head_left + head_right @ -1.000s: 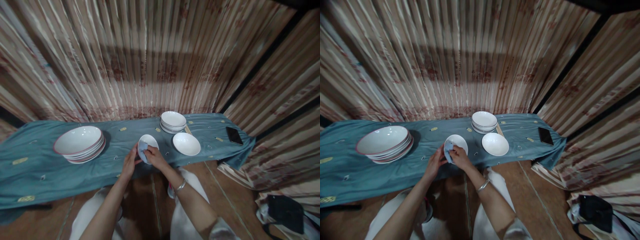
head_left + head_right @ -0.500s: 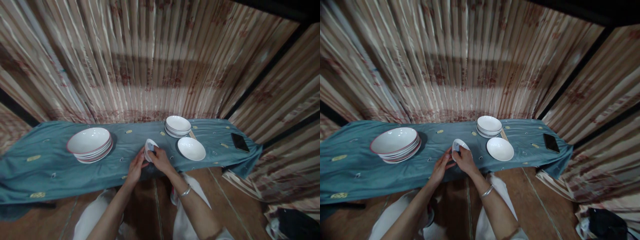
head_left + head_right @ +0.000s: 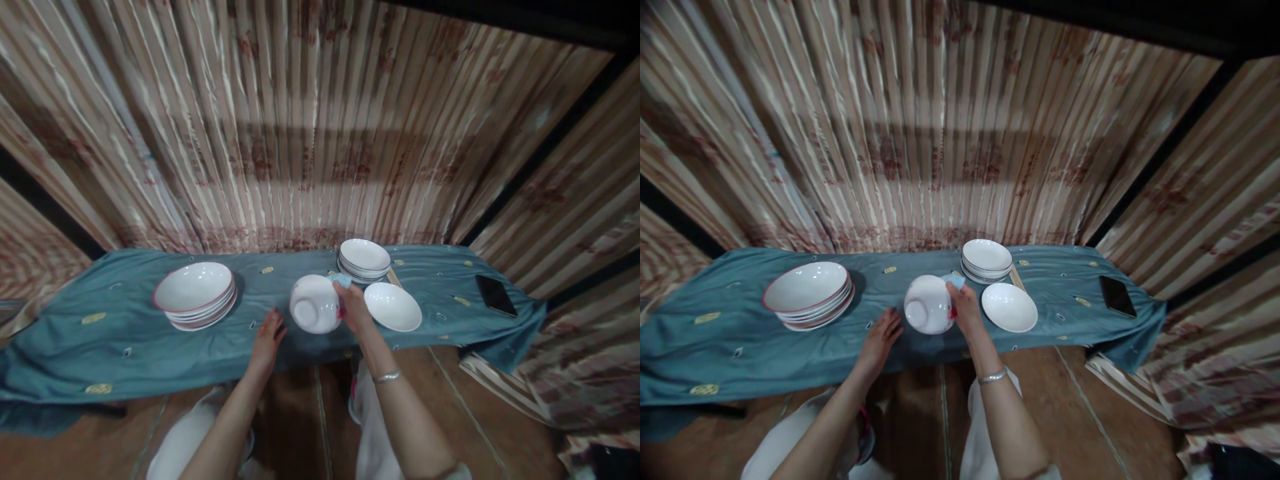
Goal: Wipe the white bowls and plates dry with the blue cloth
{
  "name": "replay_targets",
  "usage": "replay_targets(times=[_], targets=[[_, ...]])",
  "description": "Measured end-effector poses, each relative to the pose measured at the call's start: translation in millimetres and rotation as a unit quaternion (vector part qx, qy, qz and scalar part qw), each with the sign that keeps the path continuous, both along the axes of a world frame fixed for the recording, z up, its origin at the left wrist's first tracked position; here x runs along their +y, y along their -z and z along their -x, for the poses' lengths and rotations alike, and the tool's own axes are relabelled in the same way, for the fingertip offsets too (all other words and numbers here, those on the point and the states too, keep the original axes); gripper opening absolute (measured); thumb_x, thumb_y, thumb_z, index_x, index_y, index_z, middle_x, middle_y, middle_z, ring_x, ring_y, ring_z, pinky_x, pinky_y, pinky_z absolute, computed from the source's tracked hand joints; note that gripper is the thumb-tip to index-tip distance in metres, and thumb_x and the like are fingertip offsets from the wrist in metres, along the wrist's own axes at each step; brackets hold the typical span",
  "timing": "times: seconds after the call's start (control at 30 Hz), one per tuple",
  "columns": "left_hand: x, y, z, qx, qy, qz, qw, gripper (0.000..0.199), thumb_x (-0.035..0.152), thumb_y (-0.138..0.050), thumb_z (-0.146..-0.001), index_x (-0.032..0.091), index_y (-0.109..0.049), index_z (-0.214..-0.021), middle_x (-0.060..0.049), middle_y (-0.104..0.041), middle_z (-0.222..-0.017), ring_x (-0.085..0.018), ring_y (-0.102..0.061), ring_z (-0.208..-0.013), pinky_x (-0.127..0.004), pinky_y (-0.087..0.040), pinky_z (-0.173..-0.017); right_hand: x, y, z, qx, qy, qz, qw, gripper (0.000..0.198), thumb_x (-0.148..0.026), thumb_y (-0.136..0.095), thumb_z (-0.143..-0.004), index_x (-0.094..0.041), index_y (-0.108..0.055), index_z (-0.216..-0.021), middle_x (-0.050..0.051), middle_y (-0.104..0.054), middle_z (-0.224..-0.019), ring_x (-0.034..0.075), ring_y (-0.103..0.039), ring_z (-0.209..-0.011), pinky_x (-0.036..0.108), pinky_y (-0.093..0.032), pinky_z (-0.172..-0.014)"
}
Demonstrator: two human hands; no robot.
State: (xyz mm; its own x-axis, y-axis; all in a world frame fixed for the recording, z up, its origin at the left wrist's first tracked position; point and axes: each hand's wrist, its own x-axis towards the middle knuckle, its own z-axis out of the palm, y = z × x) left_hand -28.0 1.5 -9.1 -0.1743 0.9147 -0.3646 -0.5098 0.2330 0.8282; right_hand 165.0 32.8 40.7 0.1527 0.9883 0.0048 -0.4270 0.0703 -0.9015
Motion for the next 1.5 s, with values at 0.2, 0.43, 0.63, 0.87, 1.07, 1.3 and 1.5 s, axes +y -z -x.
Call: replay_targets(times=[0.2, 0.43, 0.63, 0.87, 1.07, 1.3, 1.5], targets=[[-2, -34.4, 9, -0.145, 0.069, 0.042, 0.986, 0.037, 0.034, -0.037, -0.097, 0.013, -0.065, -0.083, -0.008, -0.071, -0.073, -0.014, -0.067, -0.063, -0.024, -0.053, -0.062, 8, 10, 7, 0.117, -0.109, 0.036, 0.986, 0.032, -0.043, -0.081, -0.06, -0.019, -0.064, -0.073, -0.001, -0.066, -0.061, 0.021, -0.067, -0.073, 0.031, -0.052, -0.067], [1, -44.2, 9, -0.182, 0.04, 0.024, 0.982, 0.021, 0.01, -0.048, -0.088, 0.013, -0.067, -0.081, -0.005, -0.073, -0.07, -0.012, -0.067, -0.06, -0.021, -0.053, -0.06, 18, 17, 13, 0.091, -0.148, 0.055, 0.983, 0.031, -0.042, -0.081, -0.059, -0.019, -0.067, -0.075, -0.001, -0.069, -0.066, 0.015, -0.062, -0.065, 0.026, -0.048, -0.061], [3, -42.1, 10, -0.153, 0.045, -0.044, 0.986, 0.005, 0.011, -0.068, -0.074, 0.01, -0.071, -0.077, -0.008, -0.074, -0.073, -0.017, -0.07, -0.07, -0.028, -0.055, -0.075, 42, 16, 20, -0.082, -0.031, -0.031, 0.996, 0.028, -0.048, -0.07, -0.066, -0.02, -0.066, -0.072, -0.001, -0.068, -0.072, 0.016, -0.059, -0.072, 0.029, -0.047, -0.071], [2, -34.7, 9, -0.111, 0.04, -0.081, 0.99, 0.026, 0.026, -0.084, -0.059, 0.011, -0.072, -0.078, -0.009, -0.075, -0.078, -0.019, -0.069, -0.075, -0.03, -0.051, -0.079, 44, 18, 20, -0.228, 0.055, -0.087, 0.968, 0.028, -0.047, -0.059, -0.076, -0.022, -0.058, -0.063, -0.003, -0.054, -0.059, 0.015, -0.048, -0.064, 0.028, -0.042, -0.063], [1, -31.5, 2, -0.094, 0.017, -0.085, 0.992, 0.031, 0.03, -0.085, -0.054, 0.013, -0.071, -0.076, -0.007, -0.075, -0.077, -0.02, -0.069, -0.076, -0.032, -0.05, -0.081, 23, 9, 25, -0.28, 0.085, -0.121, 0.949, 0.034, -0.045, -0.048, -0.088, -0.019, -0.067, -0.098, 0.006, -0.069, -0.095, 0.021, -0.06, -0.087, 0.035, -0.048, -0.082], [1, -32.8, -2, -0.043, 0.044, -0.132, 0.989, 0.019, 0.026, -0.073, -0.064, 0.017, -0.071, -0.081, -0.008, -0.075, -0.087, -0.028, -0.066, -0.101, -0.038, -0.05, -0.09, -31, -1, 51, -0.547, -0.018, -0.338, 0.766, 0.037, -0.034, -0.048, -0.093, -0.023, -0.058, -0.127, 0.007, -0.052, -0.139, 0.024, -0.044, -0.128, 0.043, -0.036, -0.108], [3, -22.3, 7, 0.034, 0.036, -0.133, 0.99, 0.027, 0.013, -0.058, -0.068, 0.023, -0.073, -0.089, -0.007, -0.073, -0.106, -0.03, -0.054, -0.122, -0.039, -0.047, -0.098, -35, 8, 68, -0.66, 0.035, -0.323, 0.678, 0.039, -0.026, -0.044, -0.095, -0.022, -0.053, -0.133, 0.009, -0.05, -0.141, 0.026, -0.043, -0.125, 0.043, -0.036, -0.102]])
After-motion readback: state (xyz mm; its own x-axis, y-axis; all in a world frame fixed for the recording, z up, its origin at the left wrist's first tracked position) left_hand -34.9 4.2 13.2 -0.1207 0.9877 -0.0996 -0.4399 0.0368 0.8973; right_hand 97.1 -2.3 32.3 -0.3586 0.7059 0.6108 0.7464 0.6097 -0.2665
